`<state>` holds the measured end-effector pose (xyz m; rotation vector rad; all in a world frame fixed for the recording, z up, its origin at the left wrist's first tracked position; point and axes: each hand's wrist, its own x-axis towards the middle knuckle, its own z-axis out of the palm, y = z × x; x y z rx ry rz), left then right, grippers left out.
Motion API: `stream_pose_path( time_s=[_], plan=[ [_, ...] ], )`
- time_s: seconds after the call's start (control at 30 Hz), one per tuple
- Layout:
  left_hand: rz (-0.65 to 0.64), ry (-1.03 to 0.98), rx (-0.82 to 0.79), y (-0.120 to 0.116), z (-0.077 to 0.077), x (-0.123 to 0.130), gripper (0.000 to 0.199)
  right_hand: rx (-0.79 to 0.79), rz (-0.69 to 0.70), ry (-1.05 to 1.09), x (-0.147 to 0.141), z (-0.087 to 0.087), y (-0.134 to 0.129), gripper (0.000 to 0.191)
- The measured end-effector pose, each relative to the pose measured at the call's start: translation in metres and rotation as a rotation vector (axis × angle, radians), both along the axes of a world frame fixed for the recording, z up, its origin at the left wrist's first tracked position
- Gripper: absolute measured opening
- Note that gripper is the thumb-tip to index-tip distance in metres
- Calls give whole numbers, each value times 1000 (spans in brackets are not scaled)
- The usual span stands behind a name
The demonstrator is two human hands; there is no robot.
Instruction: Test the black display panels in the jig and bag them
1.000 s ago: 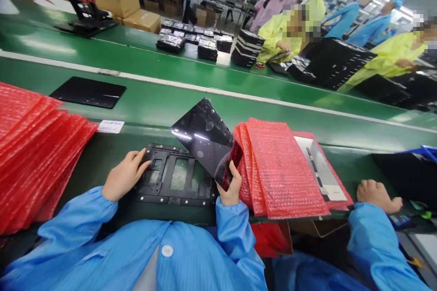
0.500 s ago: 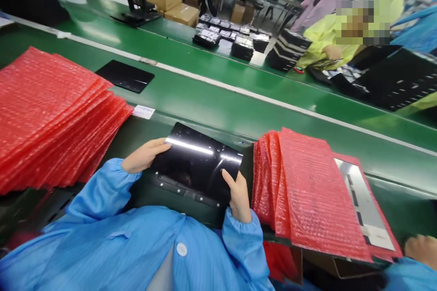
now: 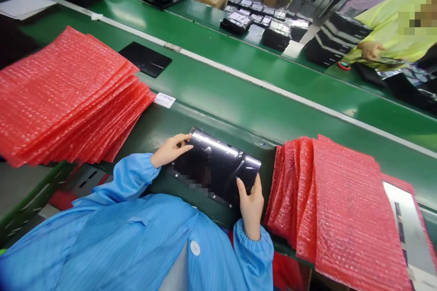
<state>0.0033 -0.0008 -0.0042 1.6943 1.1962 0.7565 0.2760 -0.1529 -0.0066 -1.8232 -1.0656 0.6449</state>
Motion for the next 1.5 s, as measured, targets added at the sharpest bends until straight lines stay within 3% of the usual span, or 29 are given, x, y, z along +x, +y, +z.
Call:
stream_pose_path(
  time_s=[0.2, 0.63, 1.07, 1.27, 1.5],
  plan=[
    [-8, 25, 40, 0, -8, -4, 27, -44, -12, -62, -2, -1, -2, 77],
    [9, 54, 42, 2, -16, -2, 22, -86, -30, -144, -3, -5, -2, 79],
    [5, 95, 47, 1, -15, -1, 23, -103, -34, -112, 1, -9, -2, 80],
    [-29, 230, 102, -1, -12, -1, 25, -123, -22, -197, 1, -5, -3, 82],
    [-62, 547, 241, -21, -1, 4, 39, -226, 14, -281, 4, -1, -3, 85]
  ],
)
